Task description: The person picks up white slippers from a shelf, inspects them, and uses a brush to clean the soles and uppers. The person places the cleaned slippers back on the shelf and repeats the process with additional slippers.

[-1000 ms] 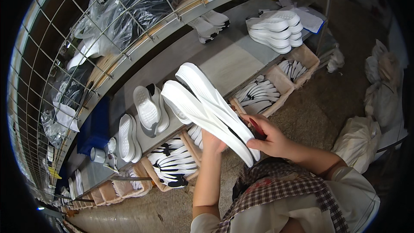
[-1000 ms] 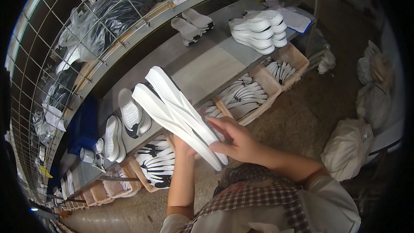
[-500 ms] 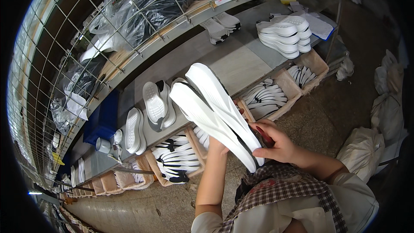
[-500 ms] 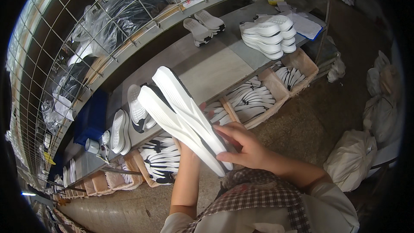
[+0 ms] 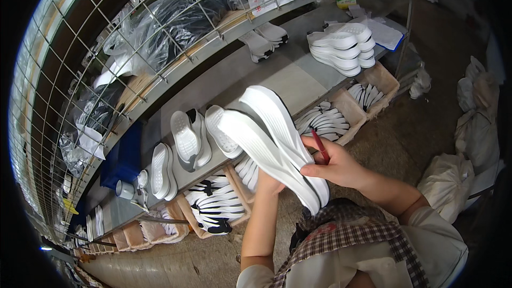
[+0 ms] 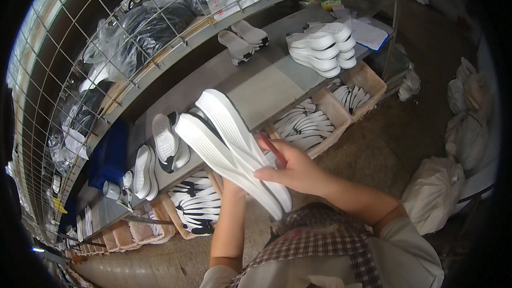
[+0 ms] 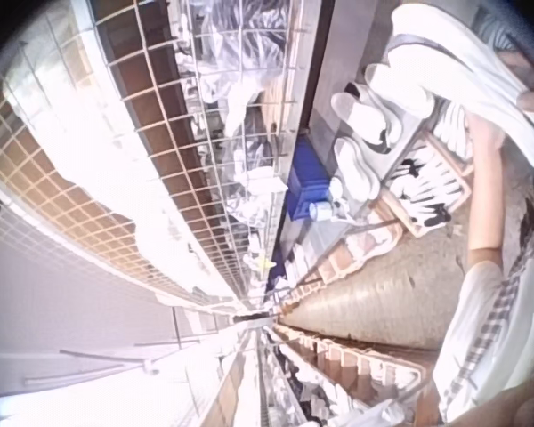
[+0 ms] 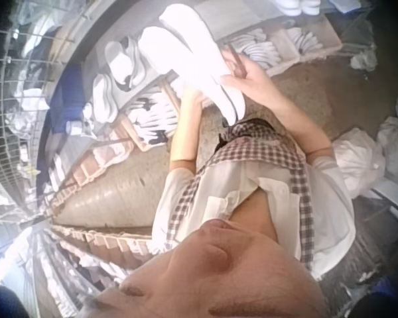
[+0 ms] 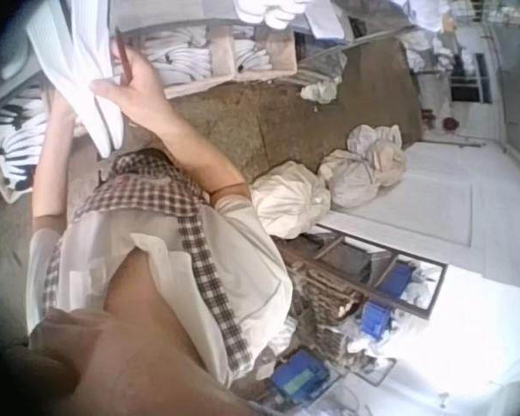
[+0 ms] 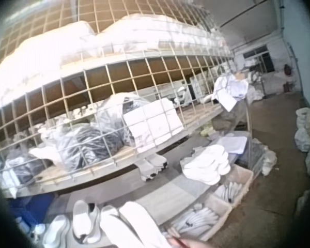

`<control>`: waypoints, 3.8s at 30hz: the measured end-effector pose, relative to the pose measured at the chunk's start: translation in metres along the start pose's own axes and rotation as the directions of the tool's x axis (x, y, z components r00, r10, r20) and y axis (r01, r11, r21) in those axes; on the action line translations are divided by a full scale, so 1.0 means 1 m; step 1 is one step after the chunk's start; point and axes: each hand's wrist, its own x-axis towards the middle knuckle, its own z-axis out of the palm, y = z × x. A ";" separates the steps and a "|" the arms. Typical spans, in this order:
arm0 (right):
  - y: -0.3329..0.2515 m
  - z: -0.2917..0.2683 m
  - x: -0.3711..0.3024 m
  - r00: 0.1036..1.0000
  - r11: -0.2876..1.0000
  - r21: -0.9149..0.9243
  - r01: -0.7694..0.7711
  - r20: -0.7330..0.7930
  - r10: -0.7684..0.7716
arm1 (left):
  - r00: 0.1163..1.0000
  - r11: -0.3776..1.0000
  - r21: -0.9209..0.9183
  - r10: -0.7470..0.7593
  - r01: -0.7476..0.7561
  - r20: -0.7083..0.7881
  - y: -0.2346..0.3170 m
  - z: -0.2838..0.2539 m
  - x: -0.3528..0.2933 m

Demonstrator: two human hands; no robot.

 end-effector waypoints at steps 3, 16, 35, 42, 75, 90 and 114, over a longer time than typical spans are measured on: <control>0.003 -0.007 0.004 0.975 0.974 -0.045 -0.221 -0.026 0.220 | 0.991 0.993 0.110 -0.017 0.032 -0.133 0.002 -0.012 -0.001; 0.021 -0.029 0.031 0.914 0.904 -0.133 0.405 0.076 -0.399 | 0.989 0.818 0.574 0.099 -0.019 -0.108 0.007 0.016 -0.011; 0.029 -0.025 -0.005 0.995 0.992 -0.121 0.038 0.092 -0.027 | 0.966 0.995 -0.088 0.021 -0.045 -0.258 0.004 0.001 -0.009; 0.038 -0.022 -0.008 0.990 0.998 -0.051 0.041 0.137 -0.034 | 0.972 0.965 -0.114 0.229 -0.235 -0.059 -0.001 -0.015 -0.010; 0.038 -0.012 0.004 0.969 0.937 -0.296 0.188 -0.099 -0.226 | 0.985 0.994 0.078 0.082 -0.071 -0.152 0.011 -0.037 -0.020; -0.017 0.008 0.055 0.953 0.909 -0.335 -0.249 0.085 0.292 | 0.878 0.822 0.549 0.365 -0.149 -0.309 -0.011 -0.026 -0.020; -0.018 0.014 0.060 0.990 0.611 -0.780 0.136 0.092 -0.102 | 0.873 0.783 0.596 0.404 -0.176 -0.274 -0.019 -0.024 -0.022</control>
